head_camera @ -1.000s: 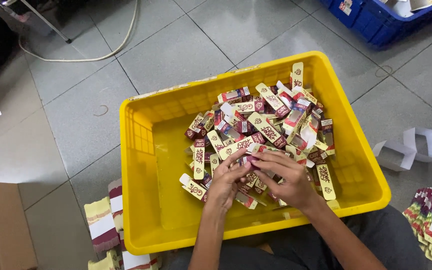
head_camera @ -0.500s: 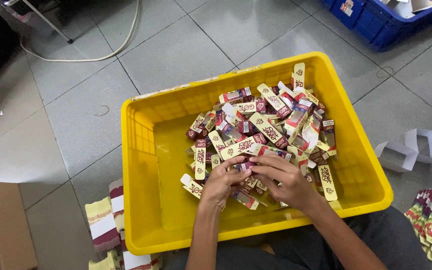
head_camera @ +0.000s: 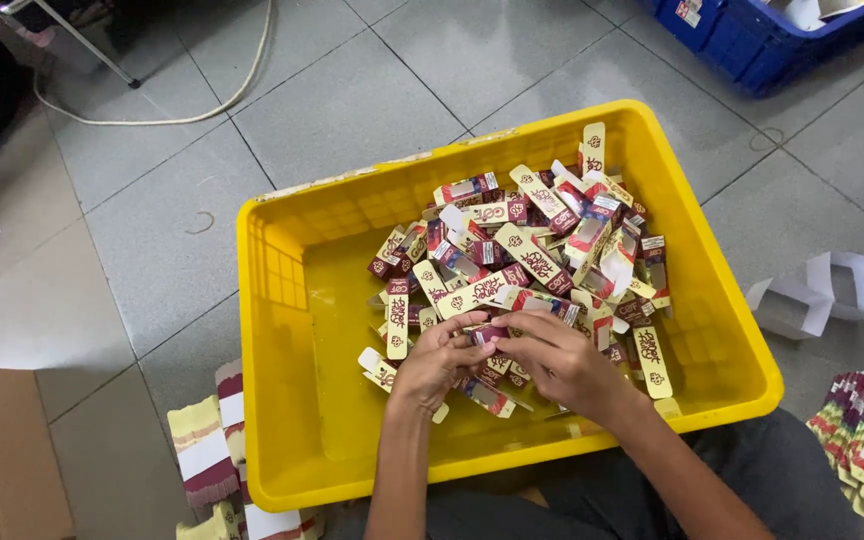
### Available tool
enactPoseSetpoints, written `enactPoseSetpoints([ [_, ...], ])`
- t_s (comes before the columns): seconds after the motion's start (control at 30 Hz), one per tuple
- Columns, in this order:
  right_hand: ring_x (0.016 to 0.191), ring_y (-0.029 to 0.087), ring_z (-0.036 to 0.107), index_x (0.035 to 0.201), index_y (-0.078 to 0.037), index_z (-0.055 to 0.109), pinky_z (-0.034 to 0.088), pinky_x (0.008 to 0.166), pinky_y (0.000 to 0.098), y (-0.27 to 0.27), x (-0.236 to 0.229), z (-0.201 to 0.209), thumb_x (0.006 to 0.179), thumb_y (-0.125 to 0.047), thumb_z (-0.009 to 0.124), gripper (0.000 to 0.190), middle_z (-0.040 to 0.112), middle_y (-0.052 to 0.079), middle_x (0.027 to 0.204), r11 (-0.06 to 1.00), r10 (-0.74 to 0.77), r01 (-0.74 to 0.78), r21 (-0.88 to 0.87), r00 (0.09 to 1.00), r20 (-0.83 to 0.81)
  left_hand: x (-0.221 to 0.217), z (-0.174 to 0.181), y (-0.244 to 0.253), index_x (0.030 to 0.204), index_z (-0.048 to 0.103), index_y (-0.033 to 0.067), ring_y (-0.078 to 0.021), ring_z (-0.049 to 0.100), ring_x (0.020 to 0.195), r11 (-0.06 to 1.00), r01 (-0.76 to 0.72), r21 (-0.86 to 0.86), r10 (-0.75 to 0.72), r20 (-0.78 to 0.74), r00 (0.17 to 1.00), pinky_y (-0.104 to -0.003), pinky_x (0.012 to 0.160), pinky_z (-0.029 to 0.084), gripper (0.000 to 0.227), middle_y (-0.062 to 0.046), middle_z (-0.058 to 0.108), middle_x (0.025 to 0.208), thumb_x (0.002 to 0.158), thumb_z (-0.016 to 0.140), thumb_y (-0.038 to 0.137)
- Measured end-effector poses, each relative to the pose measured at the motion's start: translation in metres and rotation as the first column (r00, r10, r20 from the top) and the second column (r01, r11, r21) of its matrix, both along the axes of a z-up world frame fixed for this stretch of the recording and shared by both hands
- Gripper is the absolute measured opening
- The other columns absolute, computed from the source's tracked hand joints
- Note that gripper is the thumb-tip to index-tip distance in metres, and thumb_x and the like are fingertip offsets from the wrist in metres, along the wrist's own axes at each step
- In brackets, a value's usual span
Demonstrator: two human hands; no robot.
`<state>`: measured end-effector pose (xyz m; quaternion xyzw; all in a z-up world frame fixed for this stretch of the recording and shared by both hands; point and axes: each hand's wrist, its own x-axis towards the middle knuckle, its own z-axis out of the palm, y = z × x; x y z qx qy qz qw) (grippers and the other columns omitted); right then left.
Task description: The person sits on the floor and folds small, flat cardboard pieces into rectangular boxes. They pick up the pieces from a yellow bin, fold the sides to form the box shape, and place the finished boxes onto a stack on the floor.
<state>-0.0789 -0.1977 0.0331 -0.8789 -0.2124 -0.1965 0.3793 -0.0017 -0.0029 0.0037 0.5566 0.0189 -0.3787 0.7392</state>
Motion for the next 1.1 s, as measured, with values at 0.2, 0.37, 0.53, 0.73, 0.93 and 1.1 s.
enactPoseSetpoints([
  [0.2,0.115,0.027,0.070,0.103,-0.009,0.076,0.060,0.095,0.0410,-0.002,0.002,-0.007,0.090,0.001,0.068,0.018,0.073,0.011,0.115,1.000,0.000,0.000,0.023,1.000,0.007,0.002,0.002,0.000,0.139,0.055,-0.0057,-0.0112,0.062,0.058,0.999,0.000,-0.041,0.001,0.011,1.000,-0.026,0.066,0.057,0.066,-0.002,0.058,0.069,0.080,0.081,0.002],
  [0.37,0.118,0.028,0.068,0.104,-0.010,0.074,0.058,0.098,0.0421,0.001,0.001,-0.002,0.091,0.002,0.066,0.019,0.071,0.012,0.118,0.999,-0.006,0.005,0.035,1.000,0.007,-0.002,0.011,-0.006,0.140,0.054,-0.0080,-0.0102,0.061,0.056,0.992,-0.010,-0.124,0.004,-0.051,0.999,-0.028,0.068,0.058,0.063,-0.001,0.057,0.069,0.083,0.077,0.002],
  [0.53,0.119,0.029,0.067,0.106,-0.009,0.073,0.056,0.101,0.0446,0.001,0.001,-0.003,0.093,0.001,0.065,0.019,0.070,0.013,0.117,0.995,-0.010,0.007,0.097,0.999,0.037,-0.003,0.010,-0.007,0.145,0.050,-0.0081,-0.0060,0.063,0.054,0.981,-0.023,-0.192,0.012,-0.058,0.998,-0.032,0.076,0.059,0.064,0.002,0.055,0.064,0.086,0.073,0.003],
  [0.73,0.117,0.027,0.068,0.114,-0.011,0.073,0.057,0.101,0.0420,0.000,0.006,-0.016,0.097,-0.006,0.065,0.019,0.071,0.012,0.118,0.987,-0.078,0.066,0.149,0.994,0.076,-0.001,0.003,-0.014,0.151,0.041,-0.0036,-0.0097,0.062,0.056,0.973,-0.055,-0.225,0.046,-0.046,0.998,-0.033,0.072,0.062,0.068,-0.008,0.063,0.086,0.089,0.068,0.001],
  [0.93,0.111,0.031,0.072,0.108,-0.007,0.077,0.059,0.096,0.0443,0.004,0.005,0.002,0.091,-0.003,0.073,0.018,0.075,0.010,0.113,0.981,-0.130,0.114,0.156,0.987,0.098,-0.007,-0.003,-0.017,0.149,0.046,-0.0007,-0.0099,0.061,0.056,0.960,-0.112,-0.257,0.103,-0.050,0.993,-0.032,0.070,0.060,0.062,-0.003,0.057,0.080,0.091,0.067,0.002],
  [1.1,0.108,0.030,0.074,0.104,-0.006,0.079,0.061,0.092,0.0432,0.004,0.006,-0.003,0.089,-0.002,0.075,0.017,0.076,0.012,0.110,0.973,-0.178,0.163,0.165,0.981,0.079,-0.013,-0.003,-0.026,0.151,0.043,-0.0003,-0.0032,0.057,0.052,0.928,-0.206,-0.311,0.186,-0.093,0.978,-0.025,0.068,0.058,0.063,0.001,0.055,0.078,0.093,0.067,0.006],
])
